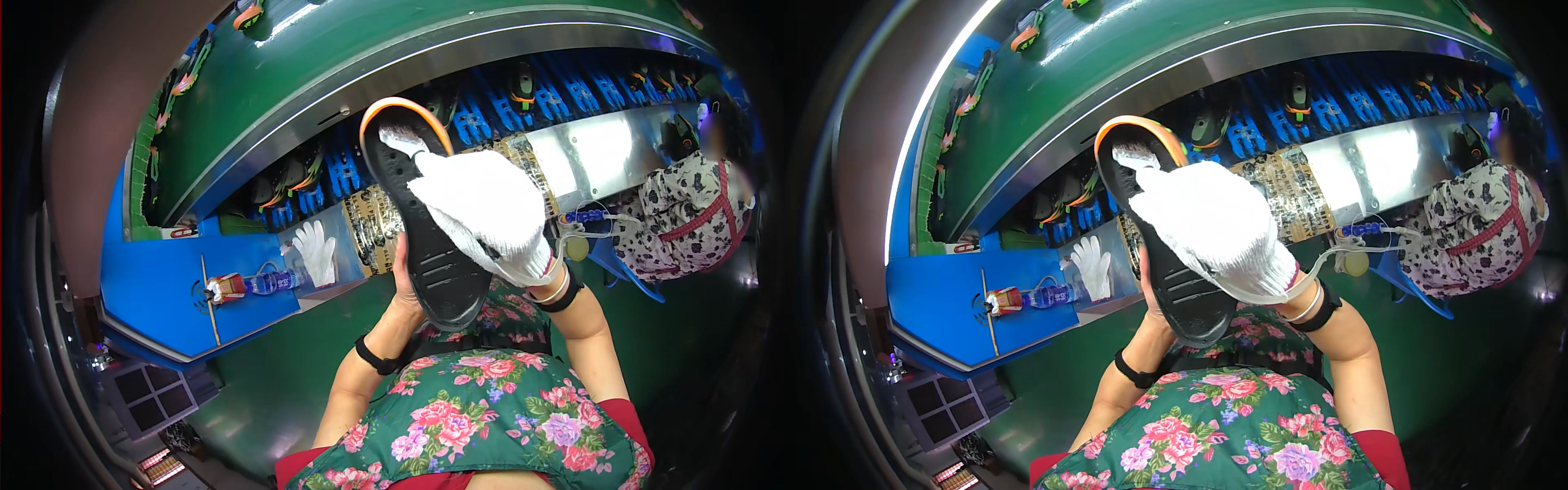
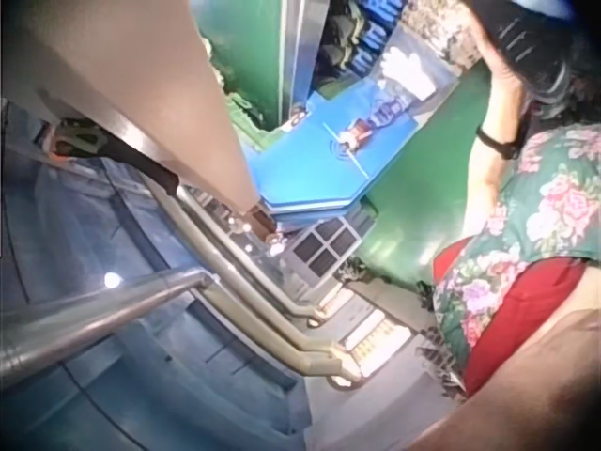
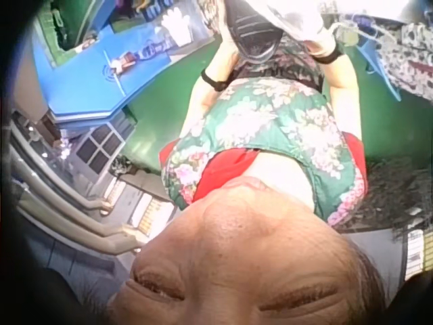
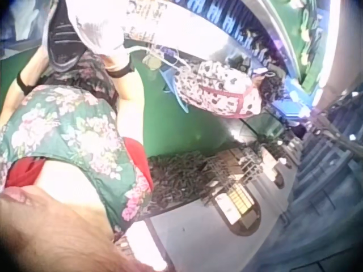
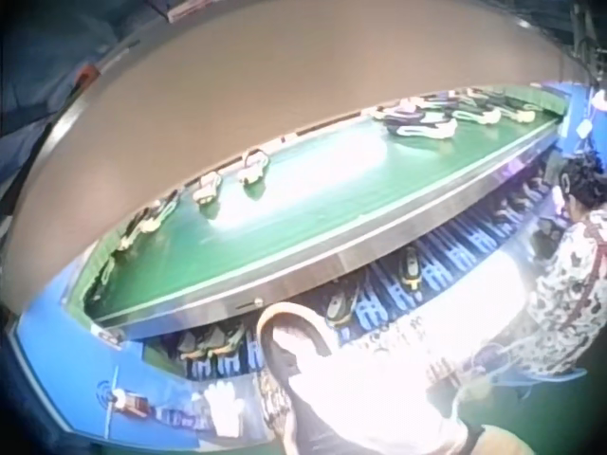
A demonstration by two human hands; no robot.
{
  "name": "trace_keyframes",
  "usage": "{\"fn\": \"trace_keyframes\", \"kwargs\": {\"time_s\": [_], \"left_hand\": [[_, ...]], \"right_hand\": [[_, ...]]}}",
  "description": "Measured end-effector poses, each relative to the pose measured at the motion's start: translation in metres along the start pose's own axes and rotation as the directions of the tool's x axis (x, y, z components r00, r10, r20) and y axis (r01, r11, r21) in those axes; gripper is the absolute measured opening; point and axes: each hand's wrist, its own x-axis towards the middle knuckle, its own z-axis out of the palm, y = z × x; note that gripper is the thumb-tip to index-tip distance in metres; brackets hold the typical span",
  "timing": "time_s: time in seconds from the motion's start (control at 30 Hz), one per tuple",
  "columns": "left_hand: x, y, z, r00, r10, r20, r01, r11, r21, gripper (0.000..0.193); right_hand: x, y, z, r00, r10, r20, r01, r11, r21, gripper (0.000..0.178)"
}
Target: Applying glue or adhesive to the underside of shoe soles using a brush tool.
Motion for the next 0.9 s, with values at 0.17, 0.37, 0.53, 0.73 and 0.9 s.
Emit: {"fn": "trace_keyframes", "kwargs": {"time_s": [0.17, 0.37, 0.53, 0.73, 0.9], "left_hand": [[0.006, 0.004, -0.011, 0.986, -0.049, 0.159, 0.078, 0.980, -0.184, 0.085], [0.018, 0.007, -0.022, 0.984, -0.019, 0.177, 0.053, 0.981, -0.188, 0.078], [0.021, 0.012, -0.017, 0.990, 0.027, 0.136, 0.000, 0.980, -0.198, 0.077], [0.022, 0.017, -0.010, 0.997, 0.056, 0.047, -0.051, 0.994, -0.100, 0.078], [0.036, 0.022, -0.001, 0.987, 0.162, -0.020, -0.164, 0.979, -0.121, 0.077]], "right_hand": [[0.005, -0.004, 0.001, 0.999, -0.018, -0.034, 0.025, 0.978, 0.207, 0.033], [0.008, -0.003, 0.012, 0.986, 0.044, -0.160, -0.017, 0.987, 0.162, 0.030], [0.001, 0.001, 0.018, 0.978, 0.111, -0.177, -0.033, 0.919, 0.393, 0.025], [-0.008, -0.001, 0.018, 0.975, -0.113, -0.191, 0.131, 0.987, 0.088, 0.031], [-0.011, -0.002, 0.017, 0.948, 0.152, -0.281, -0.011, 0.895, 0.446, 0.020]]}}
